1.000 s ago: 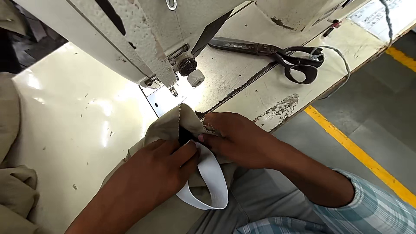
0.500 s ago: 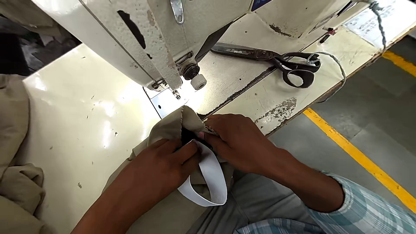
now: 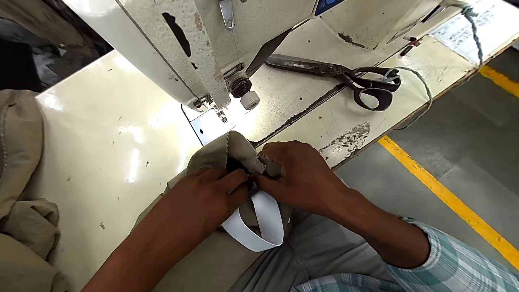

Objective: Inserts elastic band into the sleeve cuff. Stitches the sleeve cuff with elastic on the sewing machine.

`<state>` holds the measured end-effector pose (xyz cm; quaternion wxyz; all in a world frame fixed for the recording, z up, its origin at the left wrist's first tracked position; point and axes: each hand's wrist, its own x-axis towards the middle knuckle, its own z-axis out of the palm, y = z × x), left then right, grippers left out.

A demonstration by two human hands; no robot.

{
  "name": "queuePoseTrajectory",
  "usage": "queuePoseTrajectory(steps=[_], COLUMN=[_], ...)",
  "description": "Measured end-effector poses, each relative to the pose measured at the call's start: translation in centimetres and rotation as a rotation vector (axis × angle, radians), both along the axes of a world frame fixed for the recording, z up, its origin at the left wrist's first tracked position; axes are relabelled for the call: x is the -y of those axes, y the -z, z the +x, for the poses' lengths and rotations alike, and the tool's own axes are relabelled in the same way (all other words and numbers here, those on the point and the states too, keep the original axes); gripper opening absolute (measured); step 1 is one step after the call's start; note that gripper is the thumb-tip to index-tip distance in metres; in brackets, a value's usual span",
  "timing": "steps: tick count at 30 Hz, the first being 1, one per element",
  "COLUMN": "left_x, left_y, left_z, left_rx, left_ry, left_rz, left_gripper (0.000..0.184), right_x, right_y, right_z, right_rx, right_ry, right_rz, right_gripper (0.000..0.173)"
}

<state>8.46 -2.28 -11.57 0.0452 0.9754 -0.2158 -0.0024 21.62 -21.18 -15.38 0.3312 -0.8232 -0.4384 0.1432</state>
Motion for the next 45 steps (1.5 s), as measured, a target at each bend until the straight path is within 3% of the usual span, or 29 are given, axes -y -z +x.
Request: queuePoseTrajectory(steps=[6,13,16,20,24,28,45], left_x=[-0.8,-1.1,-0.4,-0.2,-0.7,-0.7,-0.2], left_y=[0.3,0.9,0.6,0.6,1.0,1.1,1.4], left_z=[0.3,0.4,0.4,1.0,0.3,-0.1,-0.6], left_rx=[-0.026,0.049,0.181,0.198,0.147,0.150,0.154], left_ry=[-0.070,-0.159,-0.213,-0.172,-0.152,-0.133,-0.149], left_rz=[-0.138,-0.240,-0.240,-0.156,-0.078,-0.058,0.027], left_gripper=[0.031,0.020,0.021,0.036,0.028,0.030,0.021], right_x=[-0.2,-0.4,-0.5,-0.7,0.4,1.8,2.5], right_y=[0.2,-0.2,-0.9,-1.4,-2.2,-0.7,0.9], right_z=[-0.4,-0.6,-0.9,-1.4,-1.2,-2.0,-3.0], right_rx=[0.036,0.061,0.134,0.306,0.372,0.317,0.283], right_ry=[0.012,-0.005,-0.062,-0.199,-0.352,-0.227,-0.162], right_rz=[0.040,0.050,0.013,-0.041,-0.119,-0.012,0.137], right_gripper=[0.012,0.012,0.010,0.002,0.009,0.021,0.017])
